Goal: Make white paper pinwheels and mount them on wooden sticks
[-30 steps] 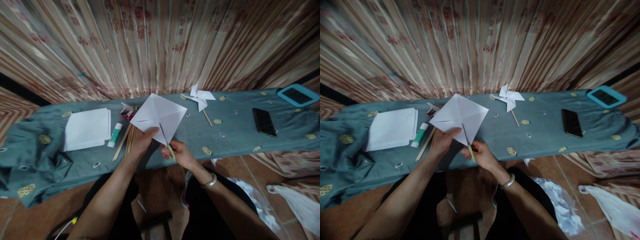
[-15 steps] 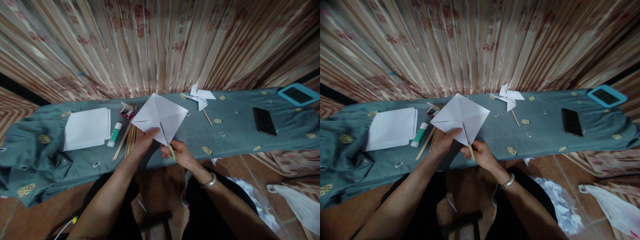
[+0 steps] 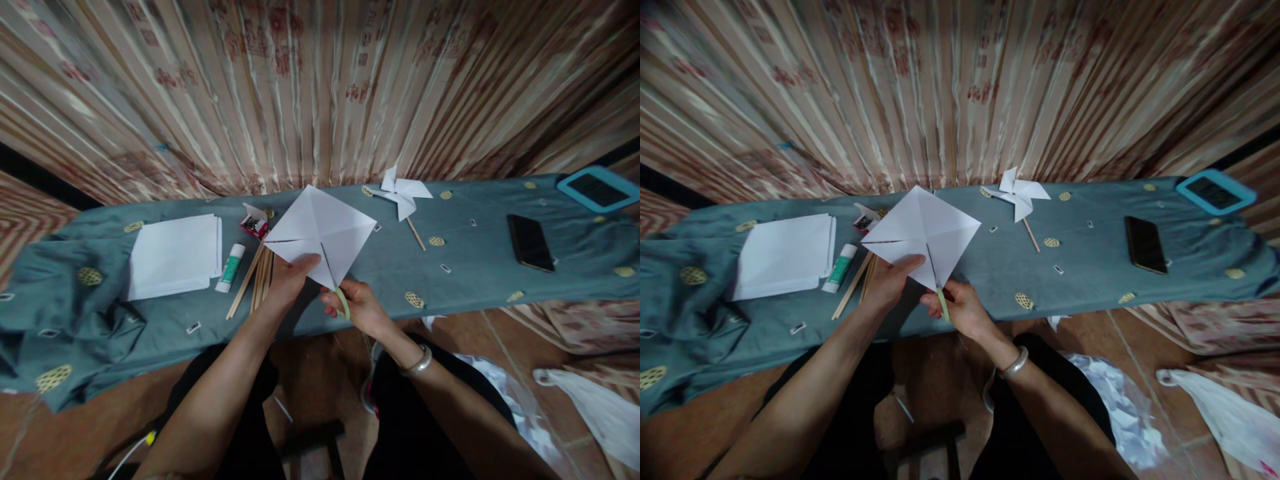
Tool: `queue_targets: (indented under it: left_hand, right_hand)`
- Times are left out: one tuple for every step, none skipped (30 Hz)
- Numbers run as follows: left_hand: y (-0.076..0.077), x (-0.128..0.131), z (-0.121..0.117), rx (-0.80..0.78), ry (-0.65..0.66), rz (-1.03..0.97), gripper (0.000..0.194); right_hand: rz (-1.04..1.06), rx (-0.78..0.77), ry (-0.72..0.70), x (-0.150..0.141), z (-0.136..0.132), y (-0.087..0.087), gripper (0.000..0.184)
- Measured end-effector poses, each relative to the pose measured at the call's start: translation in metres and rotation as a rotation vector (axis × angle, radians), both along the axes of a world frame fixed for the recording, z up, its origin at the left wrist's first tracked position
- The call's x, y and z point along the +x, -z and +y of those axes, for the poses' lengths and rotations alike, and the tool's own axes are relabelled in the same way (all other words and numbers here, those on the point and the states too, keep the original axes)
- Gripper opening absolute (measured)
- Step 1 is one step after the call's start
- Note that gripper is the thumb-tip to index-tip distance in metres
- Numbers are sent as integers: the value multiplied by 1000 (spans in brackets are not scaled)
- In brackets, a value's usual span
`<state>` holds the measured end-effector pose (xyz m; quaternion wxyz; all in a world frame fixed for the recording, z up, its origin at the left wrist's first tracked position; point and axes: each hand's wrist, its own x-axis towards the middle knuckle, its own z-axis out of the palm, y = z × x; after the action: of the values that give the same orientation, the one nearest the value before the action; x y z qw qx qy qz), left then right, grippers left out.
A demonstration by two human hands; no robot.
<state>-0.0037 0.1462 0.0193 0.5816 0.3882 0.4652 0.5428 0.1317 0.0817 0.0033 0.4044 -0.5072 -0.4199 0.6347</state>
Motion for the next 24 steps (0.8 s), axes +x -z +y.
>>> queue_targets:
  left_hand:
    - [0, 0, 0, 6, 5, -6, 34]
    - [0, 0, 0, 15, 6, -12, 35]
    - [0, 0, 0, 23, 5, -16, 35]
    - [0, 0, 0, 25, 3, -17, 34]
    - [1, 0, 0, 21, 1, -14, 34]
    - [1, -1, 0, 11, -3, -8, 34]
    - [2, -2, 1, 3, -11, -2, 35]
    - [3, -3, 3, 2, -20, -3, 36]
    - [4, -4, 5, 8, -33, -9, 38]
    - [5, -6, 7, 22, -44, -19, 40]
    - [6, -9, 10, 43, -55, -30, 42]
    - [6, -11, 13, 64, -64, -39, 44]
    - [6, -14, 16, 80, -73, -44, 44]
    - [6, -17, 18, 85, -83, -43, 44]
    - [5, -20, 20, 81, -94, -44, 44]
    - [4, -23, 22, 72, -105, -51, 45]
    - [3, -25, 23, 61, -112, -60, 47]
    - [2, -27, 23, 57, -111, -69, 48]
    - [1, -29, 23, 59, -105, -74, 49]
    - [0, -30, 22, 66, -94, -72, 49]
    - [-1, -30, 22, 71, -78, -66, 49]
    - [-1, -30, 20, 71, -59, -57, 48]
    - [-1, -29, 18, 63, -36, -43, 46]
    - [0, -27, 16, 49, -15, -23, 44]
  right_hand:
    - [-3, -2, -6, 0, 0, -1, 41]
    - [-7, -6, -9, 1, 0, -2, 41]
    - [-11, -10, -12, 1, 0, -3, 42]
    - [-12, -12, -18, 1, 0, -4, 42]
    - [-13, -13, -25, 2, 0, -4, 43]
    - [-13, -12, -35, 2, 0, -4, 44]
    - [-13, -10, -49, 2, -1, -5, 45]
    - [-14, -8, -65, 2, -2, -5, 47]
    - [-14, -11, -82, 2, -2, -5, 49]
    - [-13, -22, -102, 3, -3, -5, 50]
    - [-12, -40, -123, 6, -4, -6, 51]
    - [-11, -60, -146, 9, -4, -7, 52]
    - [-12, -81, -171, 14, -4, -9, 52]
    - [-16, -101, -200, 20, -3, -12, 52]
    - [-29, -113, -233, 28, -2, -15, 51]
    - [-48, -120, -275, 38, 0, -18, 50]
    - [-72, -131, -312, 48, 2, -21, 50]
    - [-105, -141, -337, 59, 5, -24, 50]
    - [-143, -146, -356, 69, 8, -26, 50]
    - [-168, -142, -348, 78, 10, -27, 49]
    - [-179, -124, -300, 85, 13, -27, 49]
    - [-185, -90, -214, 90, 16, -26, 50]
    - [-183, -49, -107, 94, 18, -25, 51]
    - [-176, -3, 11, 95, 21, -24, 52]
